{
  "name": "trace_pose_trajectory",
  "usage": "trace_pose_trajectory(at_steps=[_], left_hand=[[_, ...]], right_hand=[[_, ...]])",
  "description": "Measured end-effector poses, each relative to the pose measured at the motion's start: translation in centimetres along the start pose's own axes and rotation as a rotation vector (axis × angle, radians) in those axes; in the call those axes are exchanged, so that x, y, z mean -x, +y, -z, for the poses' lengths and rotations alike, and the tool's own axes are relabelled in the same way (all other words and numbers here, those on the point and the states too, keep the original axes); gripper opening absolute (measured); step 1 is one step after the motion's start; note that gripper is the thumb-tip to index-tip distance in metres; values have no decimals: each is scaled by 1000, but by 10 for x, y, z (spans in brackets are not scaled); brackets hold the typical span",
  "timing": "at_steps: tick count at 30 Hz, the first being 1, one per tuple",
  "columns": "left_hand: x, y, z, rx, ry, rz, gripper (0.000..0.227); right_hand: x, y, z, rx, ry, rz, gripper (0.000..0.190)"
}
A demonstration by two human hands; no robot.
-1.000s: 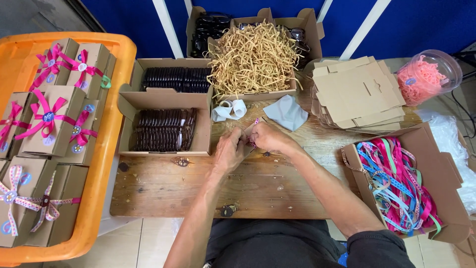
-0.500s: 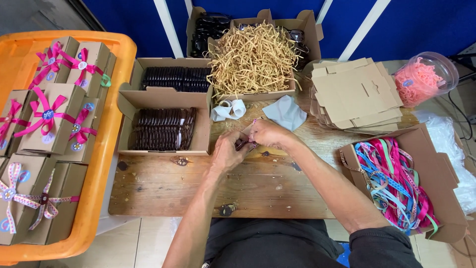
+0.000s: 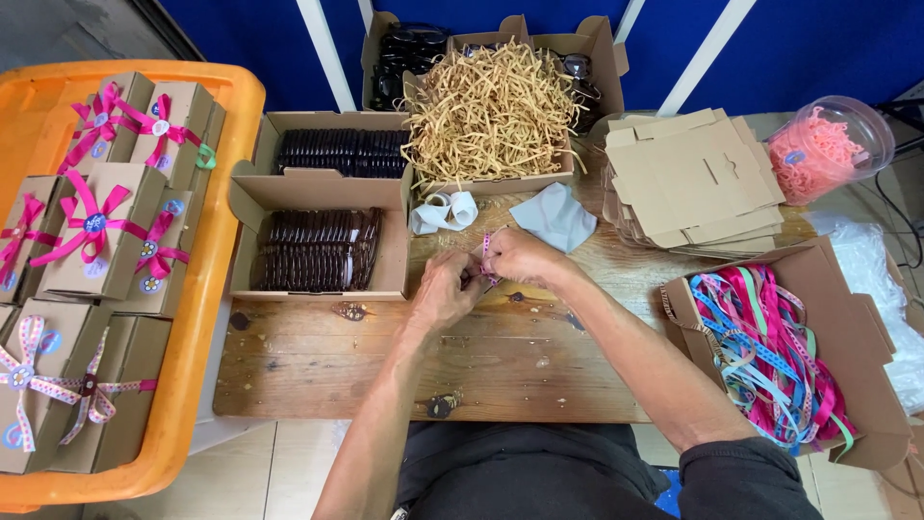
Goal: The person ties a pink ribbon around a small brown cardboard box, forming a bow. They then apply a small round sticker to the center of the bow to secure it and place the finished box into an orange tray.
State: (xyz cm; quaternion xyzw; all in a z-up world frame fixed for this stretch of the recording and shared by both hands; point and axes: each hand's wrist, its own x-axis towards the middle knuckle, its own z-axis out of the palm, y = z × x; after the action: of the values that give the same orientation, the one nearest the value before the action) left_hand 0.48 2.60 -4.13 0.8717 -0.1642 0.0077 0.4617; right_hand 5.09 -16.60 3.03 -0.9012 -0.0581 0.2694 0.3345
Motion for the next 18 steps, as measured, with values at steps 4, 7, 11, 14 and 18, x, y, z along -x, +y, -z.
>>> trace_pose_trajectory(at_steps=[4,7,11,14,18], left_hand=[[-2,15,10,34,-20,-2,12],[-2,33,22,82,-12,-10,11],[-1,54,42,105,-32,15,12],[0,54,45,98,-48,1,11],[0,54,50,112,-56,-32,9]], right_hand=[[40,-50,21,-14,-18,1,18],[29,-36,15,-32,4,-37,15],[25,-30,16,-33,7,-46,14],[39,-41,28,37,6,-54,15],[8,7,0,146,9,-41,20]])
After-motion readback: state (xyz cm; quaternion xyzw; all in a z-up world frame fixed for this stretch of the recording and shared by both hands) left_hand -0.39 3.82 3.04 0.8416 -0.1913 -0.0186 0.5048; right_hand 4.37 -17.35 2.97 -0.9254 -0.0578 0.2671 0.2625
